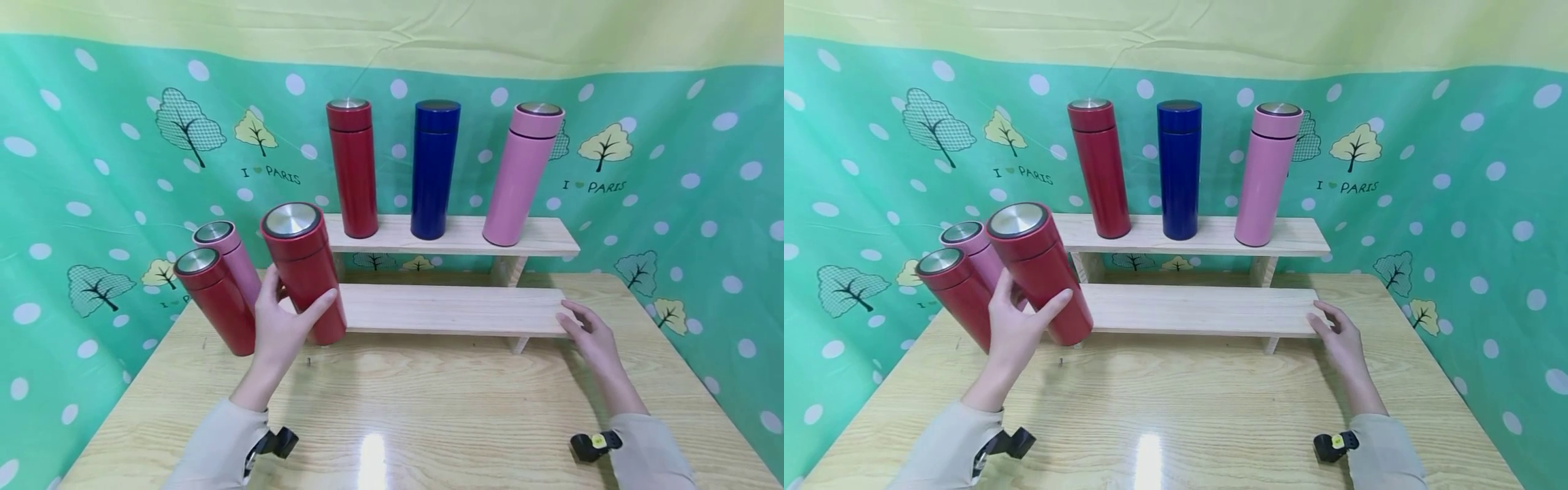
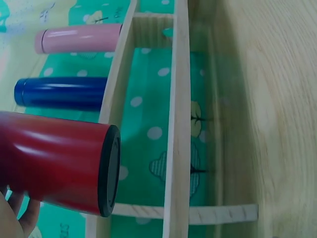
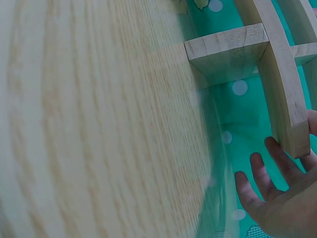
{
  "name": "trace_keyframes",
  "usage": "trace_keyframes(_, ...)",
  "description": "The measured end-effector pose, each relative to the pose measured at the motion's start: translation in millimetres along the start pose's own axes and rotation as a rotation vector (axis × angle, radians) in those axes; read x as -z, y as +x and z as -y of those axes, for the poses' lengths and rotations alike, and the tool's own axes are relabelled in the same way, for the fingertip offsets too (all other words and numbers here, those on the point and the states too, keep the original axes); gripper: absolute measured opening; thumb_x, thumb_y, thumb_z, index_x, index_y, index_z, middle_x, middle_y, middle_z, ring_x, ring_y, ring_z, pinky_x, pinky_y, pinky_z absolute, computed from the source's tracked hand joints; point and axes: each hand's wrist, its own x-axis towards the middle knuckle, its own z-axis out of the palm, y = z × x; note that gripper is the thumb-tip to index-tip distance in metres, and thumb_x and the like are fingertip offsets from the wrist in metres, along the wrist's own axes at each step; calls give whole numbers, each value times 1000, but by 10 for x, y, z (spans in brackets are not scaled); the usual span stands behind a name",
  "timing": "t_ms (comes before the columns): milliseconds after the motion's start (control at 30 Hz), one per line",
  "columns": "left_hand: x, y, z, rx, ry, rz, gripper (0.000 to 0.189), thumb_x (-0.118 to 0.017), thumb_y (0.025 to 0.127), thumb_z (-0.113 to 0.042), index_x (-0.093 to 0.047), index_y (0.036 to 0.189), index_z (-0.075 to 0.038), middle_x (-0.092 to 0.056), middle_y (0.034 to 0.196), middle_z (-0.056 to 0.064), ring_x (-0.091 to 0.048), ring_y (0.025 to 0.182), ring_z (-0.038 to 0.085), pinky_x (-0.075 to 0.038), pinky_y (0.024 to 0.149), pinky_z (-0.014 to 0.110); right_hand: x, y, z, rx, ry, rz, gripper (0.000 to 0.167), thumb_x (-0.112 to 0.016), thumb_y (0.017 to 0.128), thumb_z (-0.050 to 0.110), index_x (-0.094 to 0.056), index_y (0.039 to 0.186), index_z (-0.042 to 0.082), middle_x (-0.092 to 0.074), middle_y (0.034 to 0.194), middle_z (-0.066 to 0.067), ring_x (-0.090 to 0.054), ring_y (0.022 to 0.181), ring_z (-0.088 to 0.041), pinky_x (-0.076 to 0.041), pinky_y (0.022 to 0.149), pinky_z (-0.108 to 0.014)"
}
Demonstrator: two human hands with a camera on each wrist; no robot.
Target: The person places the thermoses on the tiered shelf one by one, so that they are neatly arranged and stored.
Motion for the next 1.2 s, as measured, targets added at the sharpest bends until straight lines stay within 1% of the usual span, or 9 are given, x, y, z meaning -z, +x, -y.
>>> trace_keyframes(133,-103,60,-12,5,-23,59,67,-83,80,-21,-48,137,-14,-58,126,-3,-54,111,16,-48,90,45,-7,3,-13,-1,9,5,69,-57,99,43,-35,152,5,-23,159,-23,-30,141,-44,-42,79,-11)
trace_keyframes(233,-180,91,-30,26,-45,91,68,-83,80,-25,-47,138,-17,-57,127,-1,-53,112,19,-48,90,48,-9,3,-23,5,16,13,69,-57,99,43,-35,152,5,-22,159,-24,-29,141,-46,-39,73,-7)
trace_keyframes(300,-234,107,-41,50,-61,111,69,-83,81,-29,-47,138,-19,-57,127,-3,-52,114,18,-49,90,48,-7,-2,-24,8,17,16,70,-57,99,44,-35,152,5,-21,159,-24,-29,140,-46,-39,72,-7)
trace_keyframes(400,-330,135,-69,61,-92,132,68,-83,81,-31,-47,138,-20,-56,126,-3,-52,114,18,-50,89,47,-2,-9,-23,12,14,8,71,-57,99,46,-35,152,4,-23,158,-25,-31,139,-46,-39,72,-7)
trace_keyframes(600,-550,203,-119,31,-132,151,67,-83,81,-29,-49,137,-17,-58,123,0,-54,110,19,-50,86,44,11,-4,-21,12,12,-3,71,-57,98,47,-35,152,5,-26,158,-24,-34,138,-45,-39,73,-7)
trace_keyframes(833,-792,235,-146,30,-140,178,70,-83,80,-34,-48,139,-20,-60,121,0,-56,108,18,-52,85,44,15,1,-23,11,17,0,71,-57,99,46,-36,152,4,-25,158,-25,-34,137,-45,-40,71,-6)
trace_keyframes(967,-933,236,-181,22,-147,200,70,-83,80,-37,-48,139,-23,-60,120,-1,-57,107,17,-52,85,43,9,3,-10,3,18,-10,69,-57,98,45,-37,151,6,-26,158,-24,-36,136,-43,-41,71,-6)
trace_keyframes(1100,-1073,226,-198,6,-138,236,70,-82,80,-39,-47,139,-25,-59,121,-4,-57,108,15,-53,85,41,2,2,-3,-13,15,-15,68,-58,98,45,-39,151,8,-27,158,-22,-38,135,-39,-42,72,-9)
trace_keyframes(1200,-1171,220,-203,0,-118,273,72,-83,80,-38,-45,140,-25,-59,123,-5,-57,109,14,-53,87,39,-2,5,0,-12,15,-12,68,-57,99,45,-38,152,8,-27,158,-22,-37,136,-40,-42,72,-8)
